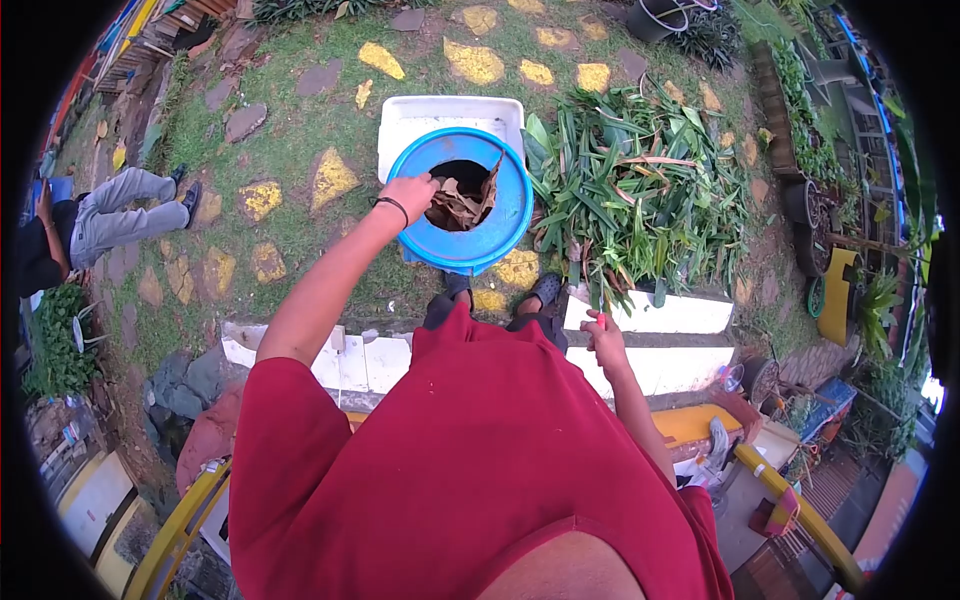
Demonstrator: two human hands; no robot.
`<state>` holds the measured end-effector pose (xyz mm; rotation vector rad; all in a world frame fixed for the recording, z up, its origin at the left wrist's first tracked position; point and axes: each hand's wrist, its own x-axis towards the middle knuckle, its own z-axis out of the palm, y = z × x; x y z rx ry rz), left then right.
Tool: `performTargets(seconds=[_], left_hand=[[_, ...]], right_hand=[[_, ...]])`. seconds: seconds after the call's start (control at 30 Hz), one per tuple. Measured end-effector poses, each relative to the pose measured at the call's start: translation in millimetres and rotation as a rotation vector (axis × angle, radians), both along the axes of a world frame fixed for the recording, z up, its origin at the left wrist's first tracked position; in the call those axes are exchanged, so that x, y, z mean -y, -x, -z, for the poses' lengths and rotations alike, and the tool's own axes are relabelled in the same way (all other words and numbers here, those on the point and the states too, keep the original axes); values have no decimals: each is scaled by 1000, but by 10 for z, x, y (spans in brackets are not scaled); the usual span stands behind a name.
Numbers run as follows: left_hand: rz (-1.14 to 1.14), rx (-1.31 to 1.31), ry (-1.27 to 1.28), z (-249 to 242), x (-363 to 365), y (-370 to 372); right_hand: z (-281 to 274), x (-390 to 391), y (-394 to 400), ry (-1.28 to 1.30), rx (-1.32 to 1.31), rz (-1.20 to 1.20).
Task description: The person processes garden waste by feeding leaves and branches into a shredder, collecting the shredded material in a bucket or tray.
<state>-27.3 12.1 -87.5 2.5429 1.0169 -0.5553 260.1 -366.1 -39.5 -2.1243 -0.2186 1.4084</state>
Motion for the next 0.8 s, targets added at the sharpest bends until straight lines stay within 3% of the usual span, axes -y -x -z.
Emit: performTargets(seconds=[0.07,0.13,0.2,0.23,0.27,0.33,0.4,0.47,0.6,0.7,0.8], left_hand=[[170,-35,-18,180,-10,-118],[197,-75,-28,385,-2,-261],[155,-222,-152,915,-58,-414],[-47,-193,-164,1192,-95,-496],[-48,-190,-166,1162,-139,-575],[236,-377,-122,1086,-193,-676],[196,-366,-132,1078,-188,-716],[319,-434,-139,1097,-192,-726],[484,-386,-173,293,-291,-789],[273,-138,-205,-325,-447,-762],[254,-199,-224,-757,-571,-638]], right_hand=[[40,42,47,7,2,-20],[25,51,113,15,5,-36],[-26,26,172,47,-26,-34],[10,64,179,44,-29,-46],[-25,65,209,45,-18,-45],[-62,99,221,53,-18,-17],[-33,186,214,45,-12,3],[-32,285,170,40,-7,31],[-108,336,139,64,-11,62],[-108,330,89,77,-11,75],[-65,301,38,59,-14,80]])
